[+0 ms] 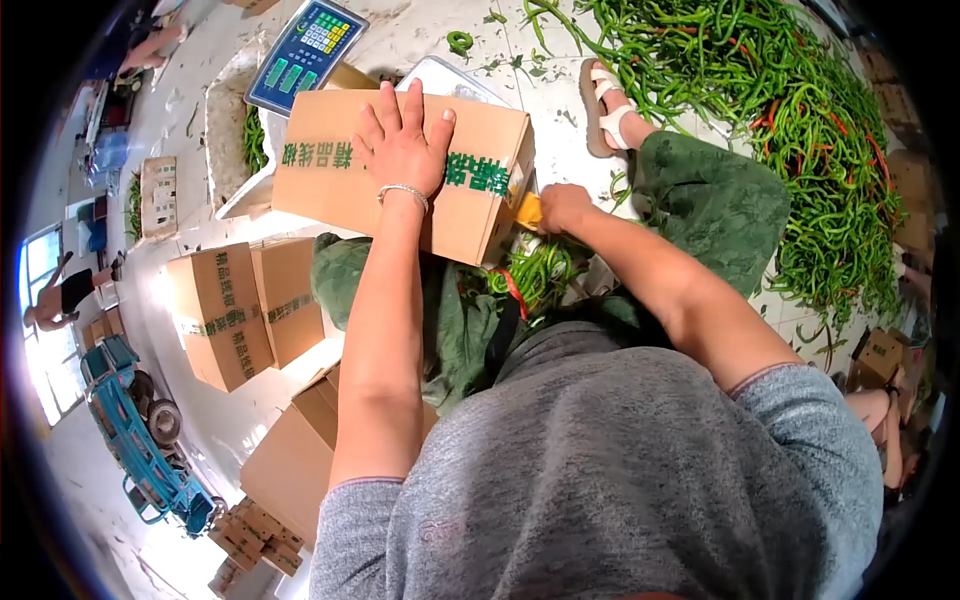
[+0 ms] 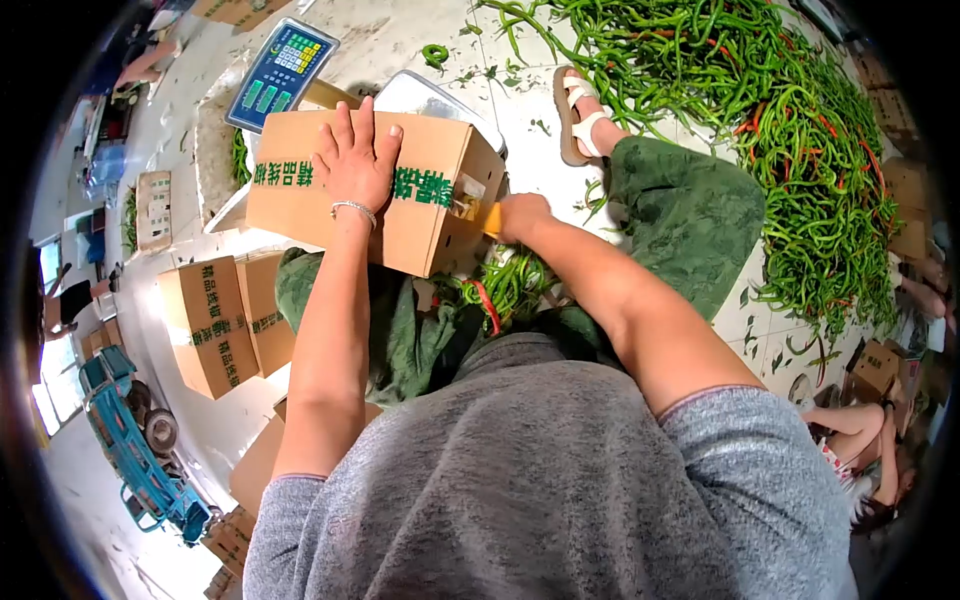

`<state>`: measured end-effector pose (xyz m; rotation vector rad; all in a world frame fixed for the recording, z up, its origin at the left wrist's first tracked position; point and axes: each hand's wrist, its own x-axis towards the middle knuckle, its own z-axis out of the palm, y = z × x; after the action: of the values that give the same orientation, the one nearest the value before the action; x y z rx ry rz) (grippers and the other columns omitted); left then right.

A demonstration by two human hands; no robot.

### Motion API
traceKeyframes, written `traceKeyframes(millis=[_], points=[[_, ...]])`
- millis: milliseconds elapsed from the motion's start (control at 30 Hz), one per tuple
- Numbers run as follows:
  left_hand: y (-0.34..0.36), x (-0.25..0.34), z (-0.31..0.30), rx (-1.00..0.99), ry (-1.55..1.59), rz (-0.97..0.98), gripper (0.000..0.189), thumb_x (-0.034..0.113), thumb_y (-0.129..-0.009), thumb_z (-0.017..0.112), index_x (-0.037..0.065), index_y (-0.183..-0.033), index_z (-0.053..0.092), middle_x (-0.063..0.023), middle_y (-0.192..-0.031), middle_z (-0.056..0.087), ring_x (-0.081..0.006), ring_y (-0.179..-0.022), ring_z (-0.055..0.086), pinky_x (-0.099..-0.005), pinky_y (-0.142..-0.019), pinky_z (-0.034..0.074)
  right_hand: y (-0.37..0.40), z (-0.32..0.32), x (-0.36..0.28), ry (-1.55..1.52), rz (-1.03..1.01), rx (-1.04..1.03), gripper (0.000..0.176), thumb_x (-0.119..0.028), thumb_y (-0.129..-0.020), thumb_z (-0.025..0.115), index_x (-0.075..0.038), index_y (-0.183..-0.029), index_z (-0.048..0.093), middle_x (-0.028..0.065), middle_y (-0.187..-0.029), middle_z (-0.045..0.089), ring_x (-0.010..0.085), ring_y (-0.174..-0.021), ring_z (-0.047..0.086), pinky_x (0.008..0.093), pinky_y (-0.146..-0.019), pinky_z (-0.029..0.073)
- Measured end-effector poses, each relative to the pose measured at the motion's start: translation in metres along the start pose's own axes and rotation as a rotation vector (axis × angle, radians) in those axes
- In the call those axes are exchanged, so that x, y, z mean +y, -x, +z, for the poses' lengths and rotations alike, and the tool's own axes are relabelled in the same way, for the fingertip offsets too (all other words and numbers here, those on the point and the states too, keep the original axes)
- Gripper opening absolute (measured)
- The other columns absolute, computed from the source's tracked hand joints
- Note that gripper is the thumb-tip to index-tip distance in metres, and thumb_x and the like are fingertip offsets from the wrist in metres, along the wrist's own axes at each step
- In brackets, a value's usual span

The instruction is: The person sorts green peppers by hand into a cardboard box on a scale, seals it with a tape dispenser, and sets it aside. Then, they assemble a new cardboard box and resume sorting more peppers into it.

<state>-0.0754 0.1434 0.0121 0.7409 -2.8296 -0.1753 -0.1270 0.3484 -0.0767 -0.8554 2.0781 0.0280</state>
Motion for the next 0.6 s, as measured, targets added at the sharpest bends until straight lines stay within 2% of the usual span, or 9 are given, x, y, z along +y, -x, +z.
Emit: traceKeyframes(millis=[67,200,267,300,333,400,467,533,600], points=[[-0.001,-0.001,0.001,-0.037,-0.013,-0.009,0.064,0.063,-0.087,0.036,0.032,-0.143,0.028,-0.0051,-0.152,0.017,-0.0358,-0.139,0.011,-0.056,-0.109,0.006,-0.009,0.032,0.036,-0.076,0.088,-0.018,0.045,-0.039,-0.061,0.075,-0.006,-0.09,0.069,0.0136,-0.095,0.067,0.0275,-0.088,0.065,0.0353,-0.075,0.052],[-0.008,0.002,0.004,0.011,-0.023,0.017,0.064,0.061,-0.087,0.037,0.029,-0.142,0.032,-0.0049,-0.152,0.018,-0.0363,-0.137,0.015,-0.0567,-0.108,0.007,-0.019,0.066,0.095,-0.518,0.458,-0.033,0.065,-0.044,-0.06,0.077,0.003,-0.102,0.064,0.0173,-0.106,0.065,0.0261,-0.093,0.064,0.0343,-0.082,0.05],[-0.01,0.001,0.005,0.001,-0.022,0.009,0.064,0.062,-0.087,0.037,0.029,-0.142,0.032,-0.0046,-0.152,0.019,-0.0363,-0.138,0.015,-0.0562,-0.109,0.006,-0.038,0.087,0.113,-0.695,0.518,0.127,0.069,-0.045,-0.062,0.078,0.01,-0.101,0.062,0.0211,-0.104,0.064,0.0259,-0.09,0.065,0.0348,-0.08,0.051],[-0.01,0.001,0.004,-0.005,-0.017,0.012,0.063,0.061,-0.087,0.037,0.029,-0.142,0.032,-0.0046,-0.152,0.019,-0.0364,-0.138,0.015,-0.056,-0.109,0.006,-0.041,0.079,0.115,-0.853,0.566,0.043,0.068,-0.043,-0.065,0.076,0.014,-0.099,0.06,0.0225,-0.104,0.064,0.0252,-0.087,0.065,0.0352,-0.077,0.051],[-0.008,0.002,0.002,-0.012,-0.015,0.011,0.063,0.061,-0.087,0.036,0.029,-0.142,0.032,-0.0045,-0.152,0.019,-0.0364,-0.138,0.015,-0.0558,-0.109,0.006,-0.057,0.089,0.12,-1.07,0.557,0.12,0.058,-0.034,-0.069,0.077,0.011,-0.102,0.06,0.022,-0.101,0.062,0.0274,-0.083,0.063,0.0417,-0.068,0.052],[-0.006,0.002,0.0,-0.011,-0.008,0.0,0.064,0.062,-0.087,0.036,0.03,-0.142,0.032,-0.0044,-0.152,0.02,-0.0365,-0.138,0.014,-0.0554,-0.109,0.005,-0.083,0.082,0.137,-0.743,0.516,-0.037,0.054,-0.033,-0.071,0.076,0.007,-0.103,0.061,0.0232,-0.102,0.062,0.0291,-0.086,0.064,0.0416,-0.07,0.051],[-0.008,0.003,0.0,-0.006,-0.045,0.007,0.063,0.061,-0.087,0.037,0.029,-0.142,0.032,-0.0048,-0.152,0.02,-0.0365,-0.138,0.015,-0.0555,-0.109,0.009,-0.053,0.05,0.104,-0.531,0.566,0.396,0.051,-0.037,-0.077,0.063,0.001,-0.11,0.058,0.0207,-0.104,0.063,0.0335,-0.097,0.061,0.0399,-0.085,0.047],[-0.007,0.005,0.004,-0.001,-0.08,0.02,0.064,0.061,-0.087,0.037,0.028,-0.142,0.032,-0.0055,-0.152,0.019,-0.0369,-0.137,0.017,-0.0564,-0.108,0.011,-0.022,0.012,0.061,-1.043,0.248,0.611,0.067,-0.044,-0.082,0.06,0.001,-0.129,0.044,0.0226,-0.122,0.054,0.0335,-0.113,0.053,0.036,-0.095,0.042],[-0.006,-0.001,0.011,0.089,-0.144,0.061,0.063,0.059,-0.087,0.04,0.028,-0.141,0.034,-0.0074,-0.152,0.017,-0.0373,-0.136,0.021,-0.0584,-0.106,0.014,0.018,-0.004,0.007,-1.591,-0.017,0.675,0.081,-0.05,-0.087,0.053,0.002,-0.142,0.023,0.0221,-0.141,0.034,0.0296,-0.131,0.035,0.0329,-0.106,0.028]])
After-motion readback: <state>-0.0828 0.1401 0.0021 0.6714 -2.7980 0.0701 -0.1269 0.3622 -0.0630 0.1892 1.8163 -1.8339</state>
